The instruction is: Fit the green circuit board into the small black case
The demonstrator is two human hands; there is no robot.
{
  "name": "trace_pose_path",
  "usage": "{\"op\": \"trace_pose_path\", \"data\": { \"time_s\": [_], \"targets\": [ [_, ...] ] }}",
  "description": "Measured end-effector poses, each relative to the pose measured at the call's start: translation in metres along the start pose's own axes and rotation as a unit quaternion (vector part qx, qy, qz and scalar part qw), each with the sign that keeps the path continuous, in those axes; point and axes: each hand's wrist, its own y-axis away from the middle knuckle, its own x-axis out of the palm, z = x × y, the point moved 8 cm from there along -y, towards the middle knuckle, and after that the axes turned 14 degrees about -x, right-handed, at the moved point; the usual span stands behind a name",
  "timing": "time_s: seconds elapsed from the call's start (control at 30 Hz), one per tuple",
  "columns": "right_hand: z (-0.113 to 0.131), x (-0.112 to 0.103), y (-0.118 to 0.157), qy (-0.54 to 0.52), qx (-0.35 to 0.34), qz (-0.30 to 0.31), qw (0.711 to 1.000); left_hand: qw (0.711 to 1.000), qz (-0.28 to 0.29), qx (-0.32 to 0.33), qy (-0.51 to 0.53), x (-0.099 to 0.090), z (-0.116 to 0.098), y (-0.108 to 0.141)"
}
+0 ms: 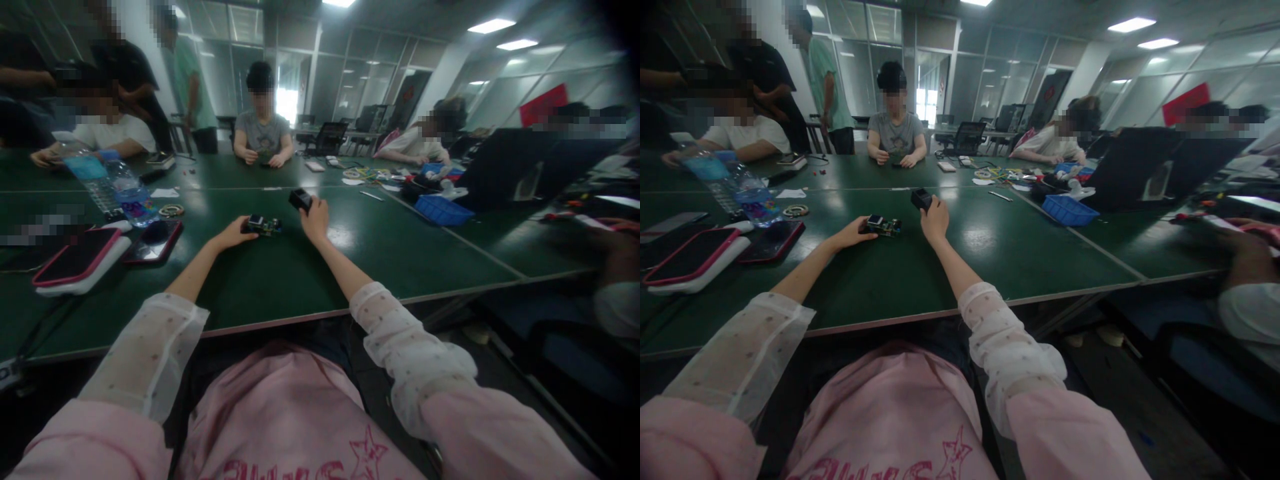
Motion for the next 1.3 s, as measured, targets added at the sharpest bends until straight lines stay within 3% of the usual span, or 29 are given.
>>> {"op": "trace_pose_path", "data": {
  "time_s": [0.1, 0.17, 0.37, 1.07, 1.3],
  "targets": [
    [-0.018, 0.004, 0.008, 0.05, 0.068, 0.043, 0.996, 1.0, 0.004, 0.0, 0.002, 0.0, 0.0, -0.001],
    [-0.022, 0.004, 0.01, 0.069, 0.083, 0.04, 0.993, 1.0, 0.002, 0.0, 0.002, 0.0, -0.001, -0.001],
    [-0.015, -0.005, 0.004, 0.069, 0.067, -0.016, 0.995, 1.0, 0.006, -0.01, 0.006, 0.001, -0.007, 0.004],
    [-0.02, -0.002, 0.005, 0.076, 0.093, 0.008, 0.993, 1.0, -0.002, -0.019, -0.019, 0.001, -0.006, 0.004],
    [-0.021, 0.002, 0.008, 0.045, 0.087, 0.043, 0.994, 1.0, -0.001, -0.008, -0.003, 0.001, -0.002, 0.0]
  ]
}}
